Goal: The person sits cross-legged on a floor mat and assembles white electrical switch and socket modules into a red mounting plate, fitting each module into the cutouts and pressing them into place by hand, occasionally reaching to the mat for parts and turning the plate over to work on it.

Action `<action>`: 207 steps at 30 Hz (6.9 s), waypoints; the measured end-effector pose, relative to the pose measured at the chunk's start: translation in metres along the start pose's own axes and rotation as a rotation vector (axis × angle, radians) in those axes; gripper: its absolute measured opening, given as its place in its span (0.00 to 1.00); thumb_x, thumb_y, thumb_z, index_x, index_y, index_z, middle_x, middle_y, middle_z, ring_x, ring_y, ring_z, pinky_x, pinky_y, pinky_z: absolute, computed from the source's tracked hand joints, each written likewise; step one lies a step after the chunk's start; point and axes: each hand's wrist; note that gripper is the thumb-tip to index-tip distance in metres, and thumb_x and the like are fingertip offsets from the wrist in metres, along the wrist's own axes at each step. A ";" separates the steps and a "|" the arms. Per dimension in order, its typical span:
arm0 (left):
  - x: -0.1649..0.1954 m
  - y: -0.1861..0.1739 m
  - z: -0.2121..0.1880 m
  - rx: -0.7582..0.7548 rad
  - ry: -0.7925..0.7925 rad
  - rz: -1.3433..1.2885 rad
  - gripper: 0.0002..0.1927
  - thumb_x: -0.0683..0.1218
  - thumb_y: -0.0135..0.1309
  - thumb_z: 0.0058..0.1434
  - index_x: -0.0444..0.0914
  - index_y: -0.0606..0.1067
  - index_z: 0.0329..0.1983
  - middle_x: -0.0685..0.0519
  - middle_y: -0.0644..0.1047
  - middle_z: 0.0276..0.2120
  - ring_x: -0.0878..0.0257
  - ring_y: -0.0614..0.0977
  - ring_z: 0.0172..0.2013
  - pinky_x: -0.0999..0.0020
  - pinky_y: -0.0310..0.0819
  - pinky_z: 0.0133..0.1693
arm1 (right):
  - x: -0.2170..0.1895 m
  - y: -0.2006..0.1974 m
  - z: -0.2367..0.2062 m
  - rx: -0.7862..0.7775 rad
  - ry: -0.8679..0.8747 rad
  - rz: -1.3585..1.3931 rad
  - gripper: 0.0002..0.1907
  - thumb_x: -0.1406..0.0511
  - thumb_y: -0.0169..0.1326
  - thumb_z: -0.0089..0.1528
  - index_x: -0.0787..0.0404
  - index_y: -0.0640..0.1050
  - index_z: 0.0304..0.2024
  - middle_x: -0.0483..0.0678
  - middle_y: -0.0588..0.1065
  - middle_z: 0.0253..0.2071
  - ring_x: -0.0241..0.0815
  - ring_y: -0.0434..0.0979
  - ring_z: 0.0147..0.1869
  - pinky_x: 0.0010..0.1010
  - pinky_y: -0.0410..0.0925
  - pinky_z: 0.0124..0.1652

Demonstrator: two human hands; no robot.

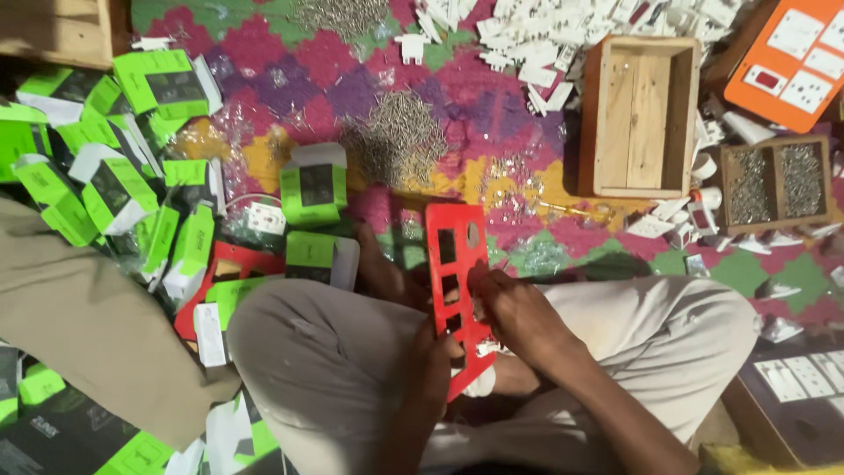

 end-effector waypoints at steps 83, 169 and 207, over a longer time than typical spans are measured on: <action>0.006 0.034 -0.012 -0.074 0.282 0.039 0.18 0.41 0.46 0.59 0.32 0.74 0.52 0.53 0.74 0.39 0.67 0.73 0.40 0.70 0.70 0.42 | 0.036 0.048 -0.028 0.390 0.069 0.692 0.04 0.69 0.63 0.65 0.65 0.83 0.41 0.43 0.75 0.37 0.30 0.73 0.38 0.21 0.67 0.37; -0.063 0.077 -0.006 -0.034 0.628 0.264 0.60 0.52 0.59 0.54 0.29 0.36 0.80 0.31 0.57 0.76 0.40 0.66 0.74 0.49 0.61 0.72 | 0.024 0.087 -0.089 0.601 0.564 0.993 0.26 0.53 0.43 0.68 0.67 0.75 0.55 0.47 0.78 0.38 0.35 0.76 0.37 0.25 0.70 0.36; -0.070 0.077 -0.007 -0.111 0.637 0.229 0.63 0.48 0.58 0.52 0.30 0.32 0.80 0.29 0.52 0.77 0.38 0.60 0.77 0.48 0.57 0.74 | 0.034 0.099 -0.090 0.613 0.365 0.980 0.23 0.64 0.50 0.65 0.66 0.72 0.61 0.39 0.74 0.38 0.28 0.68 0.34 0.19 0.61 0.32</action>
Point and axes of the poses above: each hand's wrist, its own z-axis towards the middle knuckle, its own y-axis out of the palm, x = y × z
